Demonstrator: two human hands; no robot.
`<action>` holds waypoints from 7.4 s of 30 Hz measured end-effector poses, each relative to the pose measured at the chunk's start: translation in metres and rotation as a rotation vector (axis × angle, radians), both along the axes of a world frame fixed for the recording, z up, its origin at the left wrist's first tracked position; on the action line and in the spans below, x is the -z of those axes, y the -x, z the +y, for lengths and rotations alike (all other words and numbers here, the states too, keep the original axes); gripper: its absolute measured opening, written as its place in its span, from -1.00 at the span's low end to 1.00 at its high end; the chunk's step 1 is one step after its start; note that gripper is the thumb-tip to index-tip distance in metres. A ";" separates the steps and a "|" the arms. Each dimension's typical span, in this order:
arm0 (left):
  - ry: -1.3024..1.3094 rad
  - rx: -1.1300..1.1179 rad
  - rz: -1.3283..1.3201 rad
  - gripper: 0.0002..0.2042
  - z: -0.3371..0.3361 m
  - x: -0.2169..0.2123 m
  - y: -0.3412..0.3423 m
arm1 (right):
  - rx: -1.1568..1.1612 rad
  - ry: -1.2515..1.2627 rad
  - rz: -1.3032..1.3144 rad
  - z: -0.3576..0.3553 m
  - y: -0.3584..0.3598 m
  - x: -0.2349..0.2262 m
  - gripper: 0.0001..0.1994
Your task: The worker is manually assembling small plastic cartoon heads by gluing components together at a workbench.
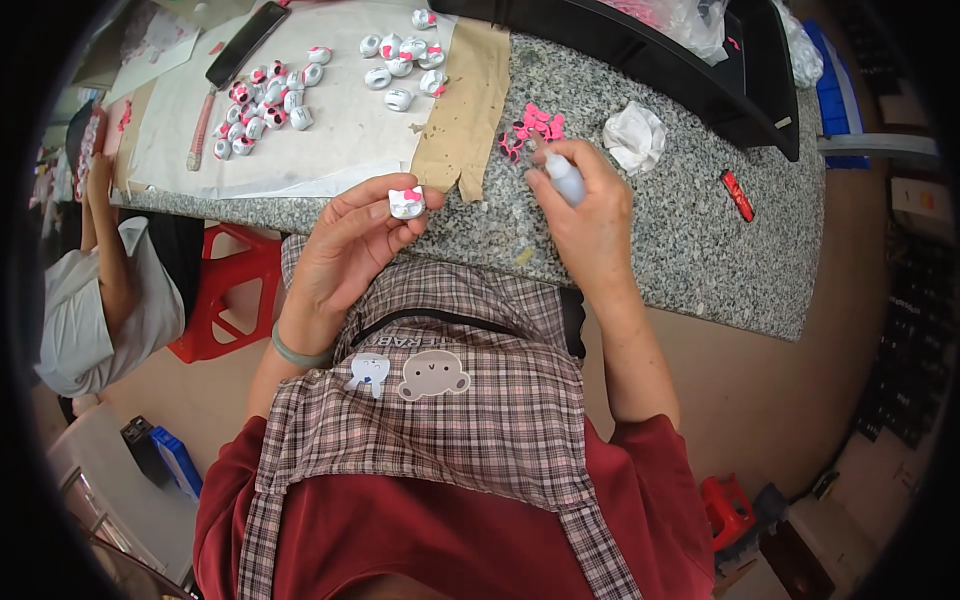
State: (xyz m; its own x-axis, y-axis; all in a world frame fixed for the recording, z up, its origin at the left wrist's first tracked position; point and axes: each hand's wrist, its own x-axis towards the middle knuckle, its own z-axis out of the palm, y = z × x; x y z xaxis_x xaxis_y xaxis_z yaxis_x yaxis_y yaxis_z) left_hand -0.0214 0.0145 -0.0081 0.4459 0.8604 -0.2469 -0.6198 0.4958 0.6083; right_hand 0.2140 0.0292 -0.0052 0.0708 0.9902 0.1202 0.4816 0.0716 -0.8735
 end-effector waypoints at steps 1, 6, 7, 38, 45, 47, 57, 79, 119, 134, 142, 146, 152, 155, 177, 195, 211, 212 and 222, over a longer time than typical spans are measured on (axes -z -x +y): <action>0.000 -0.003 0.000 -0.72 0.000 0.000 0.000 | -0.003 0.000 0.000 0.003 0.004 0.000 -0.82; 0.005 -0.009 0.000 -0.73 -0.001 0.000 0.002 | -0.035 -0.227 -0.363 0.013 0.017 -0.005 -0.83; 0.000 -0.007 -0.001 -0.73 -0.002 0.000 0.003 | -0.026 -0.217 -0.387 0.013 0.018 -0.006 -0.83; -0.028 -0.013 0.025 -0.71 -0.001 0.001 0.004 | -0.298 0.070 -0.297 0.006 -0.011 -0.015 -0.86; -0.009 -0.004 -0.003 -0.73 -0.004 -0.002 -0.001 | -0.318 -0.029 -0.198 0.002 -0.009 -0.015 -0.90; 0.006 0.012 0.031 -0.72 -0.005 -0.003 -0.004 | -0.287 0.205 0.163 -0.005 -0.005 -0.025 -0.91; -0.052 0.050 0.143 -0.69 -0.008 -0.003 -0.011 | -0.334 0.342 0.584 -0.018 0.021 -0.035 -0.91; -0.268 0.054 0.462 -0.75 -0.013 -0.008 -0.016 | -0.283 0.348 0.270 -0.020 0.034 -0.034 -0.83; -0.302 -0.095 0.376 -0.72 -0.027 -0.004 -0.036 | -0.180 0.103 0.449 -0.042 0.047 -0.008 -0.81; -0.271 -0.114 0.365 -0.77 -0.035 0.004 -0.037 | -0.062 0.158 0.657 -0.051 0.060 0.000 -0.84; -0.224 -0.005 0.197 -0.76 -0.028 0.004 -0.021 | -0.113 0.172 0.773 -0.040 0.066 -0.007 -0.86; -0.207 -0.175 0.253 -0.79 -0.013 -0.021 -0.002 | -0.130 0.212 0.861 -0.030 0.058 -0.010 -0.87; -1.075 -0.654 1.511 -0.80 0.069 -0.038 0.096 | -0.128 0.234 0.789 -0.030 0.044 -0.009 -0.82; -1.114 -0.587 1.631 -0.81 0.093 -0.036 0.119 | -0.138 0.248 0.751 -0.032 0.042 -0.008 -0.82; -1.436 -0.255 1.728 -0.66 0.159 -0.013 0.041 | -0.181 0.311 0.674 -0.036 0.029 -0.007 -0.85; -0.100 0.024 0.147 -0.68 0.024 -0.031 0.007 | -0.213 0.040 0.671 -0.020 0.016 -0.018 -0.69; -0.142 0.079 0.085 -0.69 0.009 -0.015 0.001 | -0.022 -0.125 0.636 -0.024 0.021 -0.035 -0.60; -0.149 0.087 0.081 -0.70 0.009 -0.015 0.002 | -0.024 -0.148 0.631 -0.024 0.021 -0.035 -0.59; -0.042 0.046 -0.026 -0.64 0.006 -0.022 -0.003 | 0.002 -0.164 0.621 -0.027 0.021 -0.030 -0.59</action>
State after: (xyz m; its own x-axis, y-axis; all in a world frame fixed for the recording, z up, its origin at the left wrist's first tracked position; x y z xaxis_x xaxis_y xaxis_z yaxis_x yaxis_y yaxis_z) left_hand -0.0186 0.0207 0.0135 0.4908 0.8483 -0.1989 -0.6131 0.4984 0.6129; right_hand 0.1928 0.0025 0.0252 0.1780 0.9622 0.2063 -0.1102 0.2278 -0.9675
